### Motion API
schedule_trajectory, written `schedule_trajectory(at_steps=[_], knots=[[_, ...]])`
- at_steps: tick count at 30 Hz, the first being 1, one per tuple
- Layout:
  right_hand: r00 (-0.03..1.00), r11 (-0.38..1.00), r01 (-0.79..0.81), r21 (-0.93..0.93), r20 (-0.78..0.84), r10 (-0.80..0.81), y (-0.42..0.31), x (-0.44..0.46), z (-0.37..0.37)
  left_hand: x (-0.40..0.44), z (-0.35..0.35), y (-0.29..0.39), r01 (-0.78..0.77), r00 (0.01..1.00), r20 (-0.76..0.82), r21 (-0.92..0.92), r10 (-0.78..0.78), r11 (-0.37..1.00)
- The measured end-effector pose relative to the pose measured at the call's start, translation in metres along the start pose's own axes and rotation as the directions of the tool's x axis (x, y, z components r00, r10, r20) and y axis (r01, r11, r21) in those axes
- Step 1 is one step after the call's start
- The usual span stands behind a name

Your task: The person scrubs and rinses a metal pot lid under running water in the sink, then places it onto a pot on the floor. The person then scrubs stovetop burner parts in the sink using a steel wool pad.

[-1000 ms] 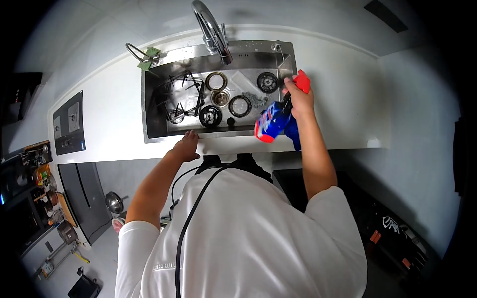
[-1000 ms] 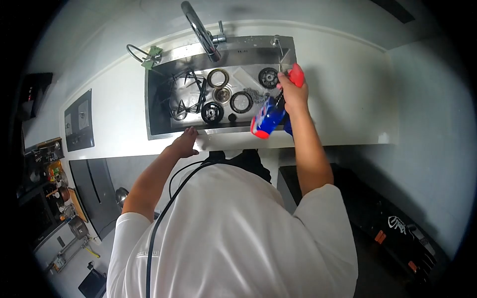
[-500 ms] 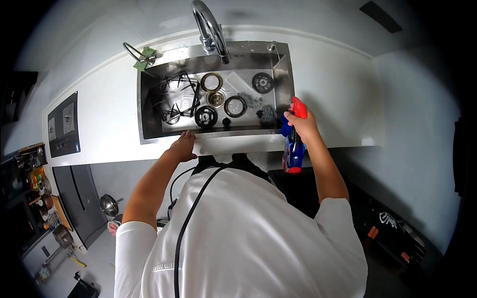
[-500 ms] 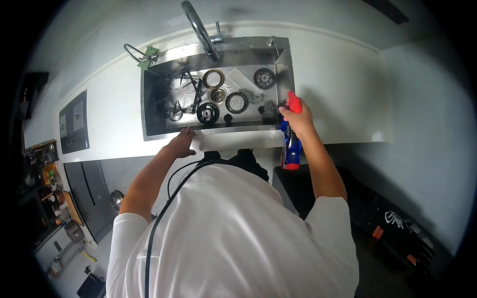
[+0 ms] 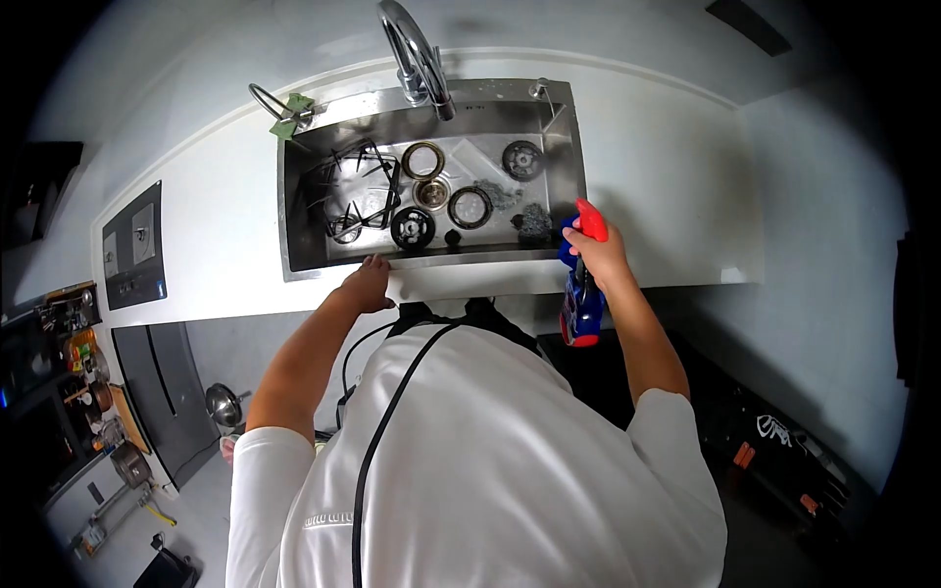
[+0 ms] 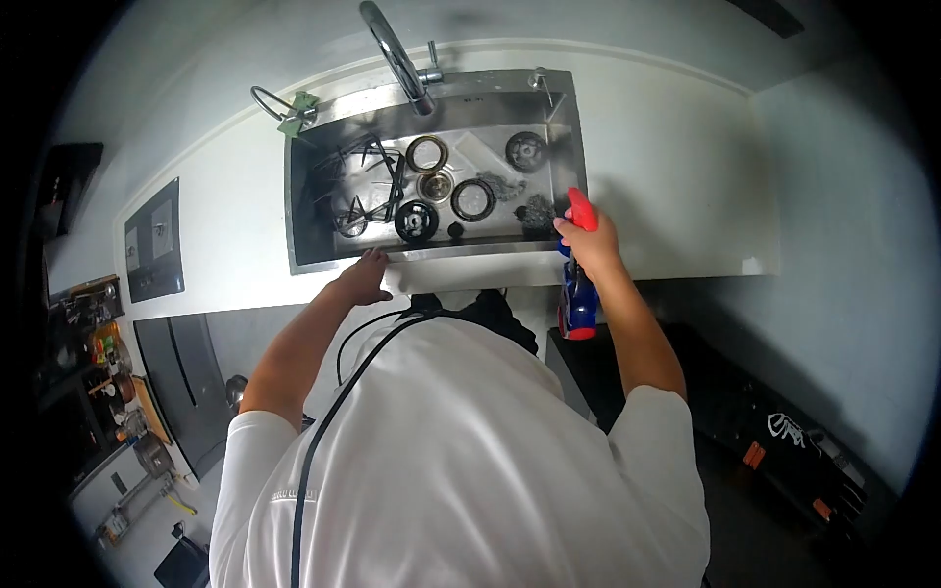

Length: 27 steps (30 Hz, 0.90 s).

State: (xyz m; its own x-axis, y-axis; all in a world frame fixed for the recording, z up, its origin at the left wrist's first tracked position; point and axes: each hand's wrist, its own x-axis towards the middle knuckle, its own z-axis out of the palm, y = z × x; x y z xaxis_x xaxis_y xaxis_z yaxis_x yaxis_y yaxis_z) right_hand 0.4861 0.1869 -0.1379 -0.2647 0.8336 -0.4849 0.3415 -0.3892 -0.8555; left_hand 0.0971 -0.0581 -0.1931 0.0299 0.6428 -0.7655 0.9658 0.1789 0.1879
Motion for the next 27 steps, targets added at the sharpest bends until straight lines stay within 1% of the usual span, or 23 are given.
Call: schedule_trajectory(at_steps=[3,6,7,8,10,12,13,16,17,20,23,26,27], knots=[[0.996,0.995,0.091,0.051,-0.015,-0.090,-0.010,-0.010,-0.009,0.000,0.001,-0.001,-0.015,1.000,-0.003,0.011,0.015,1.000],[0.981,0.986,0.158,0.055,-0.127,-0.150,-0.044,-0.016,-0.030,0.002,0.003,-0.003,-0.037,0.999,-0.028,0.001,0.037,0.999],[0.966,0.976,0.208,0.071,-0.169,-0.194,-0.051,-0.015,-0.041,0.000,0.005,-0.004,-0.042,0.999,-0.033,-0.006,0.041,0.999],[0.947,0.962,0.261,0.087,-0.214,-0.237,-0.059,-0.012,-0.055,0.000,0.006,-0.003,-0.019,0.999,-0.038,-0.011,0.018,1.000],[0.868,0.917,0.397,0.034,-0.338,-0.364,-0.080,-0.007,-0.073,0.003,0.008,-0.004,-0.009,1.000,-0.030,-0.009,0.009,1.000],[0.796,0.872,0.490,0.014,-0.415,-0.440,-0.098,-0.002,-0.083,0.009,0.014,-0.009,-0.005,0.999,-0.034,-0.010,0.005,1.000],[0.774,0.865,0.498,-0.067,-0.415,-0.478,-0.093,0.010,-0.095,0.009,0.014,-0.007,-0.006,0.999,-0.036,-0.011,0.006,1.000],[0.718,0.854,0.493,-0.167,-0.475,-0.508,-0.082,0.038,-0.110,0.004,0.007,-0.002,0.023,1.000,-0.015,-0.033,-0.024,0.999],[0.682,0.834,0.531,-0.151,-0.507,-0.527,-0.078,0.047,-0.109,0.005,0.007,-0.002,0.024,1.000,-0.013,-0.025,-0.024,0.999],[0.618,0.784,0.600,-0.159,-0.530,-0.581,-0.056,0.074,-0.122,0.004,0.007,0.000,0.034,0.999,0.000,0.005,-0.034,0.999],[0.622,0.788,0.598,-0.147,-0.534,-0.573,-0.042,0.082,-0.131,-0.001,0.003,0.007,0.058,0.998,0.011,0.039,-0.059,0.998],[0.616,0.762,0.646,-0.050,-0.555,-0.559,-0.025,0.095,-0.140,-0.003,-0.001,0.010,0.077,0.997,0.022,0.041,-0.078,0.996],[0.627,0.772,0.631,-0.070,-0.540,-0.561,-0.025,0.096,-0.140,-0.003,0.000,0.010,0.081,0.996,0.024,0.039,-0.082,0.996]])
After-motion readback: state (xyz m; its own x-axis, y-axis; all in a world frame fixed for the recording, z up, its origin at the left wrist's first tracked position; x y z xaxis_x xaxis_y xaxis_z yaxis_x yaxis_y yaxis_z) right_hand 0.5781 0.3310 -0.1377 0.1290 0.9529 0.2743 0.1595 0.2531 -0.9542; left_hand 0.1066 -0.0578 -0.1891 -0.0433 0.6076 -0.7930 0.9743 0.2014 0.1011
